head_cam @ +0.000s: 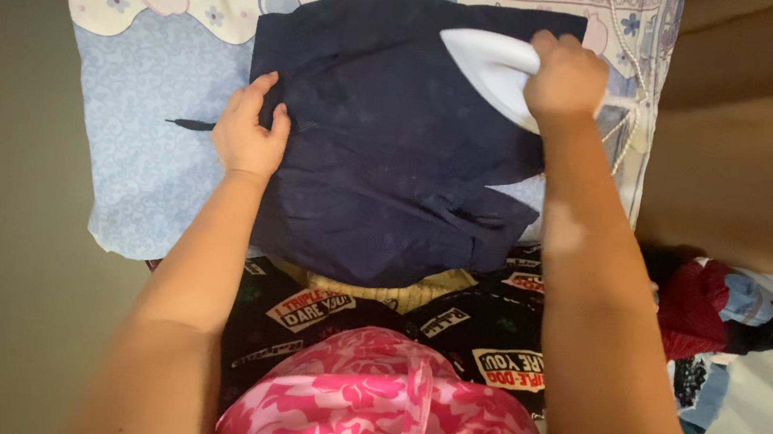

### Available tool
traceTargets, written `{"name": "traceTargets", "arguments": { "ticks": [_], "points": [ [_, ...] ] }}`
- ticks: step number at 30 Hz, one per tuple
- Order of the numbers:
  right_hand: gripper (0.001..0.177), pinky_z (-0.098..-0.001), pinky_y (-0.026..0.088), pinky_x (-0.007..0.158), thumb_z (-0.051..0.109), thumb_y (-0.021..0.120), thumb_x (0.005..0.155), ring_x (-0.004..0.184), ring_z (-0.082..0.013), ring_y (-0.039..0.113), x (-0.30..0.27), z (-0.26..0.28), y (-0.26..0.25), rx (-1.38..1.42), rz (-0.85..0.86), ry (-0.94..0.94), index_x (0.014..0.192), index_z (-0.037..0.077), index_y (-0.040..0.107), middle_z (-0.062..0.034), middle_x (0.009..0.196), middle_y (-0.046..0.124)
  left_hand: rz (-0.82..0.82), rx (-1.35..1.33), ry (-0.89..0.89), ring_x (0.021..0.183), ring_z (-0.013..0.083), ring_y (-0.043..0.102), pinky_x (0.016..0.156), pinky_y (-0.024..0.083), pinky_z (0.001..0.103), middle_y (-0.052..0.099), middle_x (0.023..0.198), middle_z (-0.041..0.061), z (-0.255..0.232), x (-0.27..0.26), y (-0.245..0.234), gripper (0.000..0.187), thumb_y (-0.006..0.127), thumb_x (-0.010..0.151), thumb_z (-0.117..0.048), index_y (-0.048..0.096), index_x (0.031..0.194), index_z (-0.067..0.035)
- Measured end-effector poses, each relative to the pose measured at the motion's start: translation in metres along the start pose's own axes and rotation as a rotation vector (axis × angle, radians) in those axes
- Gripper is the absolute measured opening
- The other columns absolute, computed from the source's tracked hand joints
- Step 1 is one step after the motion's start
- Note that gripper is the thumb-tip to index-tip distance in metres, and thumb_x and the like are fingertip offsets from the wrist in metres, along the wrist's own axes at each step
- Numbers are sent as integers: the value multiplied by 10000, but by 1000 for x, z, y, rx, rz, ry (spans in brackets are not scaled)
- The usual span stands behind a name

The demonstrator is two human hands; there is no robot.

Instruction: The person irons a dark blue shirt on a small ironing board placed on the floor, then hangs it on a hanger. Next, the person irons a red striped shirt on the same board. The person is sitting cross-legged on the floor during the task.

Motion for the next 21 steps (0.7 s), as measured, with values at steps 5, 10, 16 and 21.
{"name": "traceTargets", "arguments": {
  "ticks": [5,10,16,21],
  "points": [
    [267,-499,516,778,96,665,862,926,-319,705,27,87,-19,273,-91,-197,1088,215,743,-72,954,706,29,32,-29,903,316,679,769,542,433,691,1043,73,-1,3,3,413,745,894,-198,693,1303,-214],
    [545,-509,485,681,629,751,768,810,-330,691,39,183,-30,284,-62,-242,1002,137,732,-91,919,710,21,51,17,945,319,681,812,553,426,689,1068,84,0,5,4,413,736,904,-198,681,1313,-197],
    [579,-503,500,713,727,728,827,889,-321,703,42,111,-8,239,-43,-119,1015,180,743,-74,958,739,-3,27,67,1066,320,690,868,556,428,715,1194,85,6,0,6,401,717,916,-183,667,1313,-159],
    [601,-515,497,734,710,736,875,845,-334,699,16,-22,5,149,-47,152,1036,131,757,-112,918,737,-12,60,25,1055,323,686,869,556,431,714,1182,93,6,2,8,400,727,897,-185,688,1294,-161]
  ]
}}
Point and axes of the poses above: each hand's wrist, its own x-axis towards the middle knuckle, its own y-axis out of the palm, z = x × y, the point moved 3 cm from there along x, towards the middle knuckle
